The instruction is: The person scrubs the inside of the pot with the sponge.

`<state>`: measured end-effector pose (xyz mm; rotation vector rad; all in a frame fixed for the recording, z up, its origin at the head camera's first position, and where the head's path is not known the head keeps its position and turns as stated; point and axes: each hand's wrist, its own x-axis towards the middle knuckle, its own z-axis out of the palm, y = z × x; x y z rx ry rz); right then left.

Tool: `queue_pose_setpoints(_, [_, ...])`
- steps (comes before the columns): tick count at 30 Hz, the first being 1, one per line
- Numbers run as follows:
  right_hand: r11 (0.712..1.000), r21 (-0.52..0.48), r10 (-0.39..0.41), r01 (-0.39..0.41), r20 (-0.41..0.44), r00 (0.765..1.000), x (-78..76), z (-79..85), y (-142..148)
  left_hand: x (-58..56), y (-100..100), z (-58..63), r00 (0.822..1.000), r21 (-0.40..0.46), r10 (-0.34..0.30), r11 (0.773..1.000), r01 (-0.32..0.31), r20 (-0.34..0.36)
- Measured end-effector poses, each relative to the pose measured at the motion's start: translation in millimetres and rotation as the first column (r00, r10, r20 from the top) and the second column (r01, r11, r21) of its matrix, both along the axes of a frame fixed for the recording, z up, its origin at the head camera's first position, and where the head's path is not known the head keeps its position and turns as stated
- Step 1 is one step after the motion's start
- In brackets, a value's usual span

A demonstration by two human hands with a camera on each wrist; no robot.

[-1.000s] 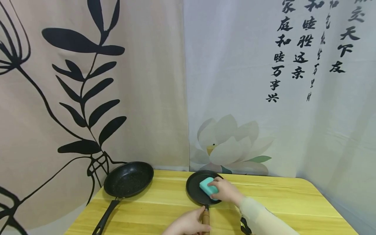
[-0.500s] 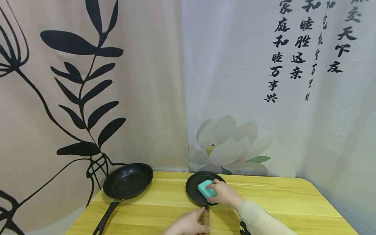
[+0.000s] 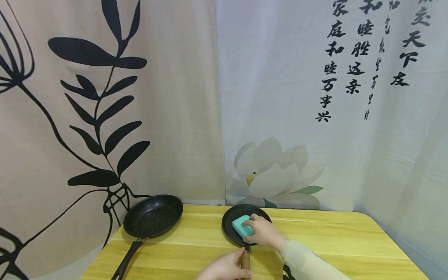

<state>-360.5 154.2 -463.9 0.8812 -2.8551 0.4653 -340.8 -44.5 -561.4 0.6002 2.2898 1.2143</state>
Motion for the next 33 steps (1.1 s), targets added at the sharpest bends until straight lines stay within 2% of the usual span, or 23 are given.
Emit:
queue_pose_setpoints(1, [1.000,0.000,-0.002,0.002,0.001,1.000,0.2,0.0,-0.5,3.0,1.3,4.0,1.000,-0.002,0.006,1.000,-0.006,-0.006])
queue_pose_setpoints(2, [1.000,0.002,-0.004,0.004,0.000,1.000,0.2,-0.1,-0.9,0.1,0.8,1.2,1.000,0.003,0.003,1.000,-0.003,0.001])
queue_pose_setpoints(3, [1.000,0.003,-0.005,0.005,0.001,1.000,0.2,-0.1,-1.3,9.1,1.9,14.1,1.000,0.000,0.011,1.000,-0.011,0.002])
queue_pose_setpoints(6, [1.000,-0.001,-0.004,0.004,-0.006,1.000,-0.5,-1.2,-2.4,27.0,2.8,38.6,1.000,-0.021,0.027,0.999,-0.027,-0.013])
queue_pose_setpoints(9, [1.000,-0.001,0.001,-0.001,-0.015,1.000,-1.6,-2.7,-3.6,31.7,2.8,44.0,0.999,-0.019,0.032,0.999,-0.032,-0.014])
queue_pose_setpoints(10, [1.000,0.000,0.002,-0.002,-0.019,1.000,-2.2,-3.4,-4.0,25.1,1.8,34.0,1.000,-0.019,0.026,0.999,-0.026,-0.018])
queue_pose_setpoints(13, [1.000,-0.002,0.007,-0.007,-0.015,1.000,-3.0,-4.1,-5.5,18.3,1.4,21.7,1.000,0.008,0.023,1.000,-0.023,-0.006])
queue_pose_setpoints(15, [1.000,-0.010,0.014,-0.014,-0.015,1.000,-3.5,-4.7,-6.5,15.5,0.6,18.0,1.000,0.006,0.018,1.000,-0.018,0.000])
queue_pose_setpoints(17, [1.000,-0.009,0.017,-0.018,-0.021,1.000,-3.6,-5.1,-7.2,19.6,1.4,22.5,1.000,0.019,0.016,1.000,-0.016,-0.008])
queue_pose_setpoints(22, [0.999,-0.017,0.031,-0.031,-0.040,0.999,-4.7,-5.0,-9.0,16.4,0.7,18.2,1.000,0.024,0.012,1.000,-0.012,-0.005])
queue_pose_setpoints(24, [0.999,-0.019,0.035,-0.035,-0.038,0.999,-5.3,-4.3,-9.7,8.7,-0.8,8.8,1.000,0.021,0.008,1.000,-0.008,0.006])
queue_pose_setpoints(29, [0.999,-0.012,0.041,-0.042,-0.030,0.999,-5.8,-2.7,-12.0,-2.7,-2.5,-3.6,1.000,0.046,-0.024,0.999,0.024,-0.001])
queue_pose_setpoints(33, [0.999,-0.006,0.042,-0.042,-0.023,0.999,-5.2,-1.9,-14.9,-3.9,-1.8,-4.9,0.999,0.014,-0.032,0.999,0.032,-0.026])
